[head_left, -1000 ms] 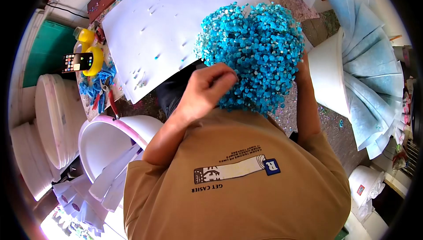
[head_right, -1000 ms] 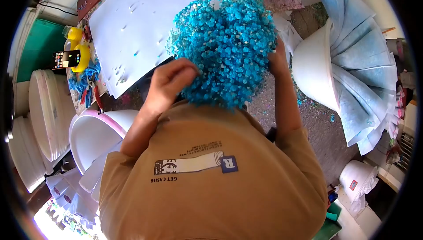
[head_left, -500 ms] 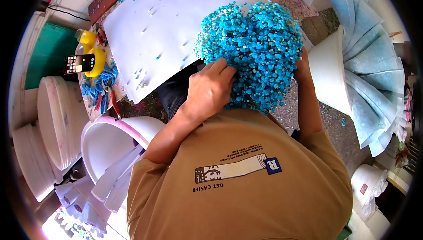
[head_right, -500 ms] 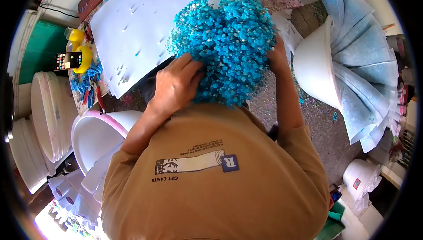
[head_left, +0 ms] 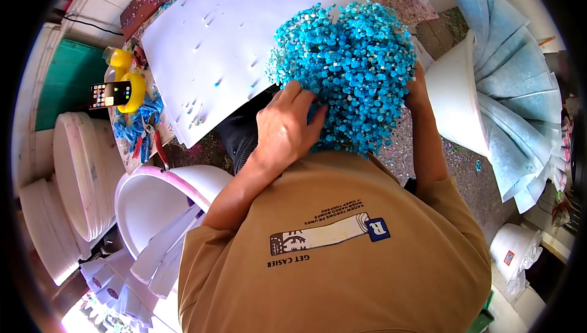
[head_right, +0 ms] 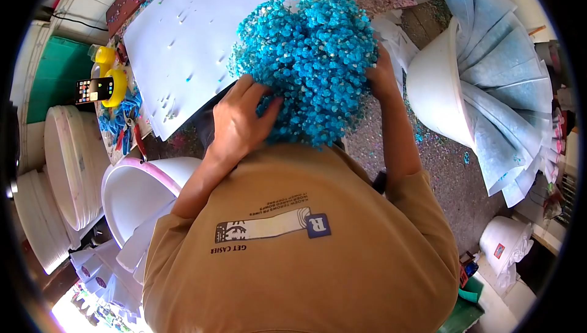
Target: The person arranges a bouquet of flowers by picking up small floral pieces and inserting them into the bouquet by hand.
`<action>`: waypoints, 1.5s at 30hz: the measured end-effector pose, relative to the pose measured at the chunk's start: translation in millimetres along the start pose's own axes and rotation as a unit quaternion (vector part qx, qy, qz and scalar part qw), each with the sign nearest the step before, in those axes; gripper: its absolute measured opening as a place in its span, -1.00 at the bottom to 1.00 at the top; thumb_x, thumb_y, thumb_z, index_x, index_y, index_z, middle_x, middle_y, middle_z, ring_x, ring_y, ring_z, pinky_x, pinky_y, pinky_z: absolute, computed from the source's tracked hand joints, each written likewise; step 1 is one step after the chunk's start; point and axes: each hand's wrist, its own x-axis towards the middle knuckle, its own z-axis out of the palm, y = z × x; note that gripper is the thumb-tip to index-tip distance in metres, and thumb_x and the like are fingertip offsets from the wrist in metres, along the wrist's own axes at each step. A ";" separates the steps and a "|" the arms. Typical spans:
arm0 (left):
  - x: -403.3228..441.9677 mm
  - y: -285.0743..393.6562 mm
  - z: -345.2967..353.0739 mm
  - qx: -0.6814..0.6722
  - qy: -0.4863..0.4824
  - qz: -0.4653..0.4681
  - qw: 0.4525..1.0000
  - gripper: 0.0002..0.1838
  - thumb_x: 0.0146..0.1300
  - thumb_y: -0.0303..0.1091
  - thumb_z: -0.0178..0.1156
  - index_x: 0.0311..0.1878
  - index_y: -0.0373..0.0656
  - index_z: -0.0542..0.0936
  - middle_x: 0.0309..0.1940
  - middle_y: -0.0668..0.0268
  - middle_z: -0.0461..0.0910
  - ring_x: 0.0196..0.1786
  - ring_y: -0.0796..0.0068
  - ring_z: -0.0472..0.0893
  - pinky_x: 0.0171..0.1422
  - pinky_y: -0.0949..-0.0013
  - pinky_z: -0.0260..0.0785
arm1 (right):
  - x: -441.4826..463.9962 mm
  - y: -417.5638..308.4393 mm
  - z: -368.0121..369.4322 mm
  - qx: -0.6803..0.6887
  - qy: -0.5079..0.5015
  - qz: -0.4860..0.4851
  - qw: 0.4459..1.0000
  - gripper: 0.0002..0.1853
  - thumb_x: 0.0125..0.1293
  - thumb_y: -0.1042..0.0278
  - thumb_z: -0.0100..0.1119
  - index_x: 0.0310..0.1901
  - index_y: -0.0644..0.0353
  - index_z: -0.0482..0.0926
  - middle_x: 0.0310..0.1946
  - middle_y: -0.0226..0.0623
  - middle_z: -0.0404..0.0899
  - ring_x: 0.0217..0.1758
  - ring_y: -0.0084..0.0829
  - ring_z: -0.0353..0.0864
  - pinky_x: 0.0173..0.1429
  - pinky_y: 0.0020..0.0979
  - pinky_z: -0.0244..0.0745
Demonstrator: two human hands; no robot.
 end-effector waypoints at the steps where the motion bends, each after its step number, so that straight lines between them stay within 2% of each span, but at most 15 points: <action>1: -0.3 -2.0 2.6 0.003 0.004 -0.002 1.000 -0.85 0.09 -0.43 0.42 -0.33 -0.20 0.61 -0.38 0.19 0.50 -0.37 0.09 0.58 -0.33 0.15 0.43 | -0.6 -1.3 1.4 0.005 0.003 0.002 1.000 -0.17 -0.05 0.24 0.28 0.35 0.32 0.39 0.16 -0.27 0.58 0.19 -0.39 0.55 0.33 -0.34 0.41; 6: -1.0 -7.3 7.3 -0.047 0.004 -0.015 0.999 -0.87 0.11 -0.46 0.36 -0.34 -0.20 0.57 -0.35 0.17 0.49 -0.36 0.11 0.59 -0.35 0.16 0.43 | 0.2 5.2 -4.3 0.012 0.014 0.030 0.999 -0.17 -0.07 0.30 0.25 0.36 0.32 0.38 0.16 -0.26 0.57 0.20 -0.39 0.55 0.34 -0.35 0.40; 9: -3.1 -8.8 0.0 -0.165 -0.038 -0.053 0.984 -0.90 0.19 -0.49 0.31 -0.31 -0.23 0.56 -0.34 0.23 0.54 -0.43 0.29 0.57 -0.35 0.27 0.39 | 1.4 9.6 -8.2 0.011 0.016 0.022 1.000 -0.12 -0.11 0.35 0.22 0.40 0.32 0.34 0.17 -0.25 0.57 0.20 -0.38 0.55 0.35 -0.36 0.39; 12: -4.3 3.1 -14.7 -0.349 -0.122 -0.203 0.907 -0.92 0.29 -0.49 0.25 -0.28 -0.25 0.54 -0.33 0.31 0.55 -0.42 0.55 0.49 -0.34 0.38 0.34 | 1.4 2.4 -1.0 0.015 0.014 0.019 1.000 -0.07 -0.16 0.39 0.19 0.43 0.32 0.31 0.20 -0.25 0.56 0.22 -0.37 0.54 0.37 -0.37 0.37; 14: 0.0 10.4 -16.9 -0.575 -0.121 -0.240 0.773 -0.94 0.35 -0.49 0.19 -0.25 -0.25 0.53 -0.40 0.39 0.50 -0.39 0.69 0.39 -0.32 0.46 0.30 | 0.4 1.5 0.4 0.019 0.016 0.025 0.999 -0.05 -0.18 0.41 0.18 0.44 0.32 0.30 0.21 -0.25 0.55 0.23 -0.37 0.54 0.38 -0.37 0.37; 18: 4.9 13.2 7.4 -0.506 -0.121 -0.187 0.833 -0.92 0.30 -0.55 0.22 -0.16 -0.28 0.54 -0.37 0.32 0.58 -0.46 0.53 0.51 -0.38 0.40 0.38 | 2.1 5.6 -2.8 0.012 0.010 0.013 1.000 -0.04 -0.18 0.41 0.24 0.44 0.31 0.30 0.22 -0.25 0.55 0.25 -0.37 0.54 0.39 -0.37 0.36; 20: 9.7 19.2 12.9 -0.231 -0.065 -0.036 0.970 -0.91 0.29 -0.53 0.25 -0.17 -0.28 0.58 -0.41 0.17 0.64 -0.48 0.33 0.62 -0.39 0.32 0.44 | 1.7 6.0 -3.2 0.008 0.008 0.007 1.000 -0.04 -0.17 0.41 0.27 0.44 0.30 0.30 0.22 -0.25 0.56 0.25 -0.37 0.54 0.39 -0.37 0.35; 21: 13.0 22.0 15.0 -0.158 -0.027 -0.004 0.987 -0.88 0.24 -0.49 0.31 -0.17 -0.25 0.62 -0.41 0.09 0.65 -0.41 0.17 0.68 -0.35 0.26 0.49 | 1.5 5.7 -1.8 0.006 0.020 0.018 1.000 -0.04 -0.17 0.40 0.29 0.44 0.30 0.31 0.22 -0.24 0.56 0.24 -0.37 0.55 0.40 -0.36 0.35; 27: 18.5 20.9 19.5 -0.014 -0.034 0.045 0.998 -0.88 0.16 -0.46 0.37 -0.27 -0.21 0.62 -0.47 0.15 0.62 -0.46 0.15 0.65 -0.37 0.25 0.48 | 1.1 0.8 -1.1 -0.009 0.010 0.018 1.000 -0.07 -0.16 0.38 0.32 0.41 0.29 0.34 0.20 -0.25 0.57 0.24 -0.38 0.55 0.39 -0.35 0.35; 31: 10.7 19.1 12.2 -0.142 -0.053 0.050 0.987 -0.92 0.22 -0.50 0.28 -0.26 -0.21 0.57 -0.50 0.25 0.59 -0.50 0.35 0.59 -0.42 0.30 0.42 | 0.3 5.0 -5.5 -0.007 0.006 0.013 1.000 -0.11 -0.13 0.37 0.31 0.39 0.29 0.36 0.18 -0.27 0.58 0.22 -0.39 0.55 0.38 -0.35 0.36; 33: 7.7 18.8 3.8 -0.432 -0.120 -0.160 0.879 -0.93 0.24 -0.51 0.19 -0.24 -0.22 0.51 -0.44 0.37 0.56 -0.45 0.56 0.51 -0.36 0.42 0.39 | -1.0 7.6 -6.1 -0.006 0.016 0.021 1.000 -0.11 -0.13 0.36 0.31 0.39 0.29 0.37 0.17 -0.28 0.58 0.21 -0.39 0.56 0.38 -0.36 0.36; 34: 12.7 19.4 2.1 -0.551 -0.080 -0.189 0.809 -0.93 0.27 -0.52 0.12 -0.19 -0.22 0.50 -0.39 0.43 0.51 -0.37 0.72 0.40 -0.31 0.56 0.29 | 1.1 8.7 -5.7 -0.006 0.023 0.025 0.999 -0.12 -0.13 0.35 0.30 0.38 0.29 0.37 0.16 -0.28 0.59 0.20 -0.39 0.56 0.37 -0.37 0.37; 36: 26.6 8.2 -15.5 -0.554 -0.140 -0.262 0.778 -0.90 0.31 -0.49 0.07 -0.16 -0.24 0.52 -0.35 0.40 0.54 -0.35 0.71 0.40 -0.31 0.56 0.25 | 0.6 12.2 -5.7 -0.004 0.020 0.023 1.000 -0.11 -0.13 0.31 0.32 0.38 0.29 0.38 0.16 -0.29 0.59 0.20 -0.38 0.56 0.36 -0.36 0.38; 41: 54.8 -3.5 -14.1 -0.362 -0.149 -0.168 0.905 -0.78 0.39 -0.34 0.13 -0.14 -0.28 0.66 -0.43 0.34 0.56 -0.41 0.59 0.47 -0.33 0.44 0.32 | 0.1 6.8 -2.1 0.024 0.020 0.034 0.999 -0.07 -0.11 0.20 0.37 0.40 0.27 0.35 0.21 -0.28 0.57 0.25 -0.37 0.55 0.37 -0.32 0.40; 45: 56.7 -0.9 -9.3 -0.217 -0.089 -0.056 0.970 -0.83 0.27 -0.45 0.28 -0.11 -0.28 0.68 -0.35 0.15 0.63 -0.33 0.40 0.61 -0.21 0.32 0.46 | 0.3 3.5 -1.8 -0.002 0.031 0.040 0.999 -0.02 -0.11 0.14 0.40 0.44 0.26 0.31 0.25 -0.25 0.53 0.26 -0.35 0.54 0.37 -0.31 0.40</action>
